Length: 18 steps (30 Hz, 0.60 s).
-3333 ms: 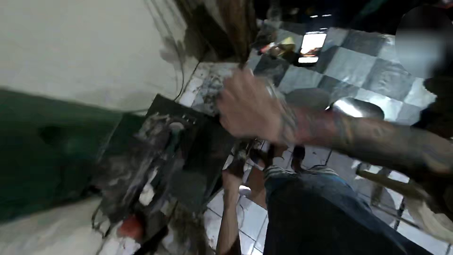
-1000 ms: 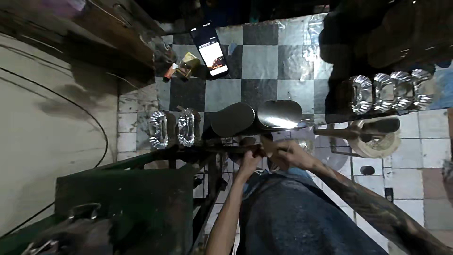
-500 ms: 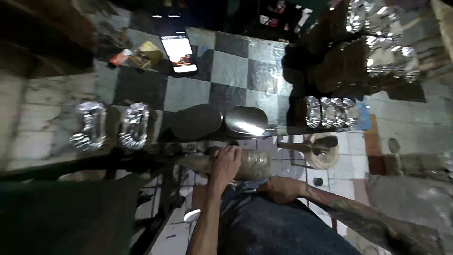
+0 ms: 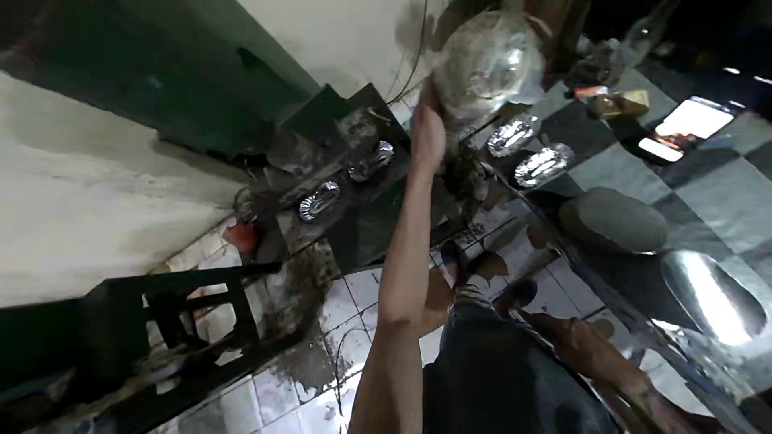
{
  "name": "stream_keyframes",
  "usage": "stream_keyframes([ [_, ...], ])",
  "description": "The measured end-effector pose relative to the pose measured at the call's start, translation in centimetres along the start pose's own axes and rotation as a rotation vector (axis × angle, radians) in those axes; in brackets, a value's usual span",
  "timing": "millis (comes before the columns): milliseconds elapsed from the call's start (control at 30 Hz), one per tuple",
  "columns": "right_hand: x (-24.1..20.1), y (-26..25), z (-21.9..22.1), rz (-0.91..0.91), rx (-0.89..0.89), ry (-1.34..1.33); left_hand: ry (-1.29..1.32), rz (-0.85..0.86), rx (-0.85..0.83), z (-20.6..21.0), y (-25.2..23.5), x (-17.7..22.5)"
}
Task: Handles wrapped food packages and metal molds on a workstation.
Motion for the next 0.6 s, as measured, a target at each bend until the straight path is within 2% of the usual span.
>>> stream_keyframes([
  [67, -3.6, -1.0, -2.0, -0.019, 0.029, 0.038, -0.392, -0.164, -0.032, -2.8, 2.2, -0.4],
  [100, -5.4, -1.7, -2.9, -0.037, 0.045, 0.068, -0.519, -0.279, -0.088, -4.5, 3.0, -1.9],
  [167, -8.9, -3.6, -4.2, -0.06, 0.031, 0.149, -0.698, -0.479, -0.135, -7.5, 4.2, -7.2],
  [200, -10.7, -4.6, -4.8, -0.066, 0.007, 0.199, -0.778, -0.515, -0.137, -8.6, 5.1, -10.2],
  [233, -12.6, -5.4, -5.3, -0.083, 0.003, 0.262, -0.825, -0.51, -0.145, -9.5, 6.3, -12.4],
  [300, -16.6, -6.1, -6.3, -0.169, 0.118, 0.381, -0.88, -0.438, -0.121, -12.2, 9.4, -11.6],
  [367, -20.1, -6.9, -7.1, -0.436, 0.517, 0.509, -0.866, -0.542, -0.243, -17.1, 12.4, -8.8],
  [433, -24.3, -8.1, -9.6, -0.69, 0.802, 0.622, -0.855, -0.611, -0.389, -22.1, 14.3, -11.5],
  [500, -27.6, -10.6, -13.0, -0.838, 0.896, 0.726, -0.826, -0.518, -0.404, -24.3, 16.2, -16.2],
  [533, -29.0, -12.5, -15.0, -0.857, 0.906, 0.783, -0.824, -0.45, -0.345, -24.6, 16.9, -16.7],
  [600, -31.4, -16.1, -17.7, -0.763, 0.856, 0.826, -0.855, -0.339, -0.208, -23.6, 18.7, -14.8],
])
Point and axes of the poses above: each hand's wrist, its own y-axis away from the middle knuckle, its own z-axis out of the palm, x = y × z, the point moved 2 cm from there along -y, towards the middle knuckle, and after that the axes turned 10 degrees about -x, right-handed, at the moved point
